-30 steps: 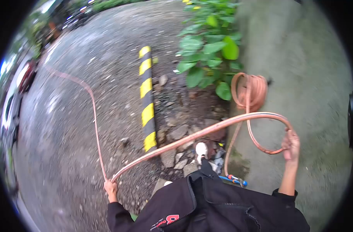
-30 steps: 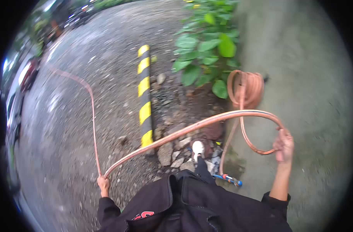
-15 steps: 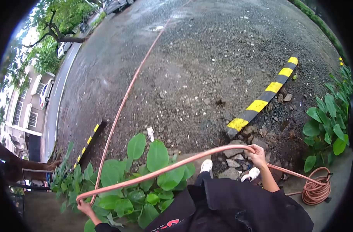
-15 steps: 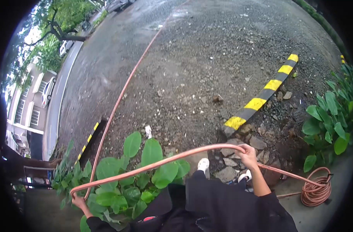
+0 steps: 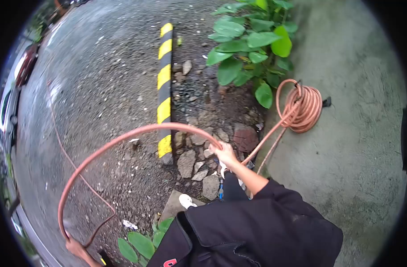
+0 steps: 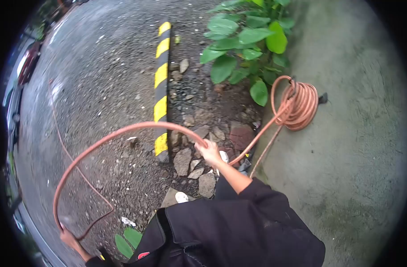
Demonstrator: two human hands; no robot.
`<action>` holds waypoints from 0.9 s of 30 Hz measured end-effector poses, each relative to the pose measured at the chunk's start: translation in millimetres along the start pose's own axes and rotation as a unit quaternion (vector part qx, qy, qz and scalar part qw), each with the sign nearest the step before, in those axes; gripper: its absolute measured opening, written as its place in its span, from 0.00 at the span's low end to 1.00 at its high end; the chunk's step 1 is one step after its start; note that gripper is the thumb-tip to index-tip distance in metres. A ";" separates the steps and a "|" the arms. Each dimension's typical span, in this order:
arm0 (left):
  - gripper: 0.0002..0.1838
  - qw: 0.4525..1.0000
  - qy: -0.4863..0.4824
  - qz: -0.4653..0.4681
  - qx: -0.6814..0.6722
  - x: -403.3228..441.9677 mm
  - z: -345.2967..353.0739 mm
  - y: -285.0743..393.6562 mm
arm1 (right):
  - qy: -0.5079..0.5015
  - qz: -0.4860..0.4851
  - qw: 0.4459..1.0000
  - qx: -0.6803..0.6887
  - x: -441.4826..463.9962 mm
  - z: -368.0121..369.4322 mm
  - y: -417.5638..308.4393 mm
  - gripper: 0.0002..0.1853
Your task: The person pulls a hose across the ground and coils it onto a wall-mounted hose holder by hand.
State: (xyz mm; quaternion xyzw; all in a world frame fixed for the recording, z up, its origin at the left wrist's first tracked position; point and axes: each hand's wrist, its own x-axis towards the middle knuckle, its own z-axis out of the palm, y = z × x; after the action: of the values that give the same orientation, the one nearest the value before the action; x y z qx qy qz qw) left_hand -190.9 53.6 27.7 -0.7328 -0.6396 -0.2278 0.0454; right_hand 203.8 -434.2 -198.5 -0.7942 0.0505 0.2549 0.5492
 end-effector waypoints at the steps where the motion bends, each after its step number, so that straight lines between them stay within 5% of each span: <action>1: 0.28 0.999 -0.022 0.034 -0.034 -1.2 7.5 63.9 | 0.054 -0.067 0.994 0.064 35.6 -15.8 29.8 0.13; 5: 0.24 0.974 -0.110 0.072 -0.186 -53.4 21.9 231.1 | -0.046 0.089 0.986 0.130 113.6 -128.5 32.6 0.08; 9: 0.24 0.950 -0.165 0.081 -0.254 -122.9 1.6 321.9 | -0.015 0.040 0.998 -0.043 175.2 -266.8 33.9 0.06; 13: 0.24 0.944 -0.165 -0.013 -0.285 -129.3 8.1 340.1 | 0.005 -0.002 0.990 -0.139 112.6 -351.3 -6.6 0.10; 15: 0.24 0.950 -0.146 -0.022 -0.276 -133.2 12.5 352.7 | -0.031 -0.028 0.988 -0.147 73.2 -350.2 33.9 0.10; 18: 0.23 0.950 -0.136 -0.027 -0.279 -127.0 24.3 357.9 | -0.069 0.078 0.968 -0.230 48.4 -350.4 75.4 0.11; 20: 0.21 0.967 -0.137 0.050 -0.207 -128.4 31.6 375.1 | 0.038 0.103 0.945 -0.306 51.1 -356.3 100.4 0.17; 23: 0.19 0.958 -0.178 0.167 -0.150 -130.6 40.6 396.5 | -0.059 0.050 0.906 -0.415 56.7 -379.2 108.8 0.25; 24: 0.19 0.957 -0.181 0.171 -0.146 -132.5 43.4 402.8 | -0.072 0.085 0.941 -0.320 64.6 -388.3 116.0 0.30; 27: 0.15 0.942 -0.162 0.269 -0.121 -144.3 46.9 419.3 | 0.111 0.091 0.984 -0.108 95.1 -388.9 103.9 0.18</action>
State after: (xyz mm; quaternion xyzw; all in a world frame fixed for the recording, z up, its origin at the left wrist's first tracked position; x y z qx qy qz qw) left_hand 212.5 -136.5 23.5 -0.9044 -0.3854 -0.1608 -0.0880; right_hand 384.5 -805.1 -226.5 -0.8644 0.1551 0.2178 0.4259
